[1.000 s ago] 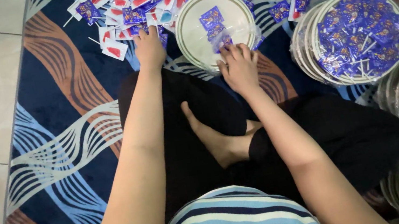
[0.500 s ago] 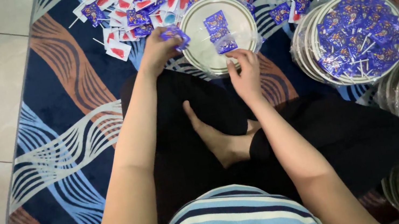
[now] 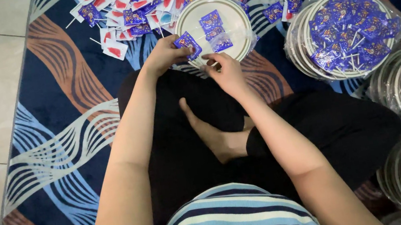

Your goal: Arranging small packets onto a circular plate

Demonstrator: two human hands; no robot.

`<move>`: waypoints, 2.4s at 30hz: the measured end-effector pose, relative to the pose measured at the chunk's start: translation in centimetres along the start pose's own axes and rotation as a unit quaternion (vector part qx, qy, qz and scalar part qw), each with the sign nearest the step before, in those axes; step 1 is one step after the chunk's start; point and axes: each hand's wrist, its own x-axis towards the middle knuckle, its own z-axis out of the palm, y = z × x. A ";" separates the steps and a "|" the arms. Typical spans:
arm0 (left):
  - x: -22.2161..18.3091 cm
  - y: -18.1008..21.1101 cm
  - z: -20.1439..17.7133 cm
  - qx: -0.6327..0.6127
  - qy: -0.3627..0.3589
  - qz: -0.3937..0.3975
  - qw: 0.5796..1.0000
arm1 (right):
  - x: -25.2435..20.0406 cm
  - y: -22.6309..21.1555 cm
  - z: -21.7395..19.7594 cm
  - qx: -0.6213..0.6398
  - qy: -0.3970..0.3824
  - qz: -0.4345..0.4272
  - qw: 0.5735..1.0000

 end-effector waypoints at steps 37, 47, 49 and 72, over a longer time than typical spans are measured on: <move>6.7 -5.6 -11.1 0.646 0.070 0.134 0.748 | -0.2 7.6 -1.6 -0.115 0.061 -0.124 0.984; -1.8 2.6 0.6 0.114 0.090 0.054 0.988 | -2.1 2.2 -2.4 0.022 0.075 -0.039 0.996; -0.7 0.7 1.3 0.204 0.081 0.068 0.973 | -2.9 1.7 -2.0 0.024 0.050 -0.030 0.998; 3.6 -2.6 -12.2 0.461 0.295 -0.158 0.822 | 0.3 10.4 0.9 0.314 0.034 0.273 0.909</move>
